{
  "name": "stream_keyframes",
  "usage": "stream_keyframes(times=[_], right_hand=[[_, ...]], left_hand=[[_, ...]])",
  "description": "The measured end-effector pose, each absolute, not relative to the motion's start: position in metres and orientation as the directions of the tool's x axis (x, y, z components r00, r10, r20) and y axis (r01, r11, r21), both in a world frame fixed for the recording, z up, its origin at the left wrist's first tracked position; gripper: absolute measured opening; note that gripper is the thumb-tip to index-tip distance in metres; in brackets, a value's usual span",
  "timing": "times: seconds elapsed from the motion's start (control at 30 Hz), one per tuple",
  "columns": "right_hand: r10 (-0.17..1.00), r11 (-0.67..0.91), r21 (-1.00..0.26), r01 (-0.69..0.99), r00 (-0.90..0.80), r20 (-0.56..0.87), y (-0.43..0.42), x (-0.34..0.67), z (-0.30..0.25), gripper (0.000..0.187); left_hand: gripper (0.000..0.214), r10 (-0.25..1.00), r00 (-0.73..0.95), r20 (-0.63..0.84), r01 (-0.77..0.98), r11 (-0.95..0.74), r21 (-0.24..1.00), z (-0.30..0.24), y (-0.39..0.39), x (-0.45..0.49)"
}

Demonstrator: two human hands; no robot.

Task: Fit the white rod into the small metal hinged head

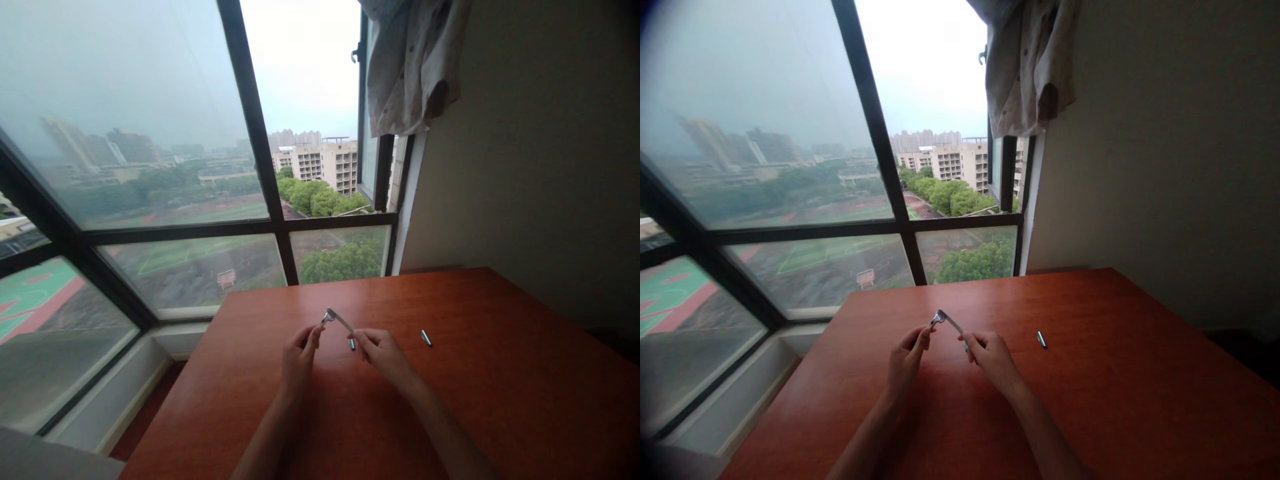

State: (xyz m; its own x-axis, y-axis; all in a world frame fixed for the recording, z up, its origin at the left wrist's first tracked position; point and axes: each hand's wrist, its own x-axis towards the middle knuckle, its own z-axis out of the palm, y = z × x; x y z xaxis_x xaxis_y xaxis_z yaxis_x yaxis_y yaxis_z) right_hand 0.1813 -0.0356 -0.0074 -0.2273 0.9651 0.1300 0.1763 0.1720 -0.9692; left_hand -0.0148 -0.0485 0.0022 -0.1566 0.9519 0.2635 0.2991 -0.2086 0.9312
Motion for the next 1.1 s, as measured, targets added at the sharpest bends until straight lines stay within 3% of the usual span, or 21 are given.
stream_keyframes(times=[0.17, 0.33, 0.7, 0.93, 1.1], right_hand=[[0.958, 0.274, -0.898, 0.343, -0.18, 0.224, -0.039, 0.184, 0.001, 0.049], [0.954, 0.299, -0.881, 0.367, -0.144, 0.264, -0.041, 0.185, 0.003, 0.048], [0.94, 0.33, -0.893, 0.307, -0.197, 0.28, -0.043, 0.183, 0.006, 0.042], [0.921, 0.384, -0.878, 0.285, -0.19, 0.341, -0.042, 0.184, 0.008, 0.043], [0.913, 0.408, -0.867, 0.287, -0.155, 0.379, -0.04, 0.185, 0.007, 0.039]], left_hand=[[0.043, 0.954, -0.161, 0.254, 0.311, -0.195, 0.93, 0.004, -0.047, -0.017], [0.047, 0.967, -0.151, 0.206, 0.269, -0.16, 0.95, 0.003, -0.045, -0.022], [0.049, 0.992, -0.113, 0.057, -0.046, -0.062, 0.997, 0.003, -0.045, -0.017], [0.045, 0.999, 0.025, -0.046, -0.322, 0.052, 0.945, 0.004, -0.047, -0.008], [0.043, 0.997, 0.059, -0.046, -0.388, 0.066, 0.919, 0.004, -0.049, -0.005]])
